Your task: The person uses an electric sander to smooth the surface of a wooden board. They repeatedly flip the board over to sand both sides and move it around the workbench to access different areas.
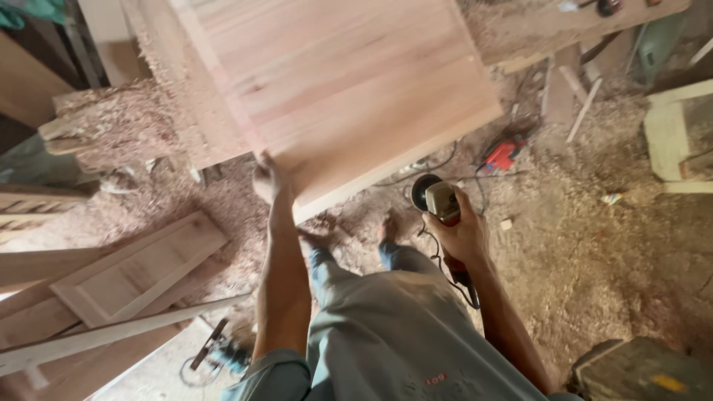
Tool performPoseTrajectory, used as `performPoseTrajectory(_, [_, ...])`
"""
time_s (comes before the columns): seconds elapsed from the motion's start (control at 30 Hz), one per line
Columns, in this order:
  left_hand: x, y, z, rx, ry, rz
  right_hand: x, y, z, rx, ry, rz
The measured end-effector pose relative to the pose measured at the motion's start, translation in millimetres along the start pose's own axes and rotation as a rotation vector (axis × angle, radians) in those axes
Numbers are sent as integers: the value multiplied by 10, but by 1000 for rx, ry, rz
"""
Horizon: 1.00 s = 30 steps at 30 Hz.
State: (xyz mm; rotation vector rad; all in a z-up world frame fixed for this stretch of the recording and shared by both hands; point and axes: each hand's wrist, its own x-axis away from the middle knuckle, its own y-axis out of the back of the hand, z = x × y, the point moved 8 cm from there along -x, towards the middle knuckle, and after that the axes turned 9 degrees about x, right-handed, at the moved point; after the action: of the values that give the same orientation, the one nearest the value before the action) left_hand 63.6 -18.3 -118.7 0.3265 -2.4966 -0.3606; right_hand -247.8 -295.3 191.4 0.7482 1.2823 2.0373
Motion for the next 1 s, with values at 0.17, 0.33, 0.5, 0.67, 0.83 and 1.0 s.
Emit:
performPoseTrajectory(0.17, [792,200,157,168,100,-39,-196,264,-669,72,-42,45])
performPoseTrajectory(0.33, [1862,86,931,330,328,-148,-283,549,-1744,-90,-31,-52])
performPoseTrajectory(0.5, [2897,-543,1775,420,332,-182,-469,727,-2879,-11,-293,-13])
performPoseTrajectory(0.67, [3737,-1694,2271,804,870,340,-514,1014,-3493,-40,-400,-89])
performPoseTrajectory(0.83, [4188,-2301,2034,956,1056,630,-618,1203,-3824,-83,-468,-149])
performPoseTrajectory(1.0, [4198,-2785,1554,1055,849,676,-574,1332,-3935,-143,-490,-154])
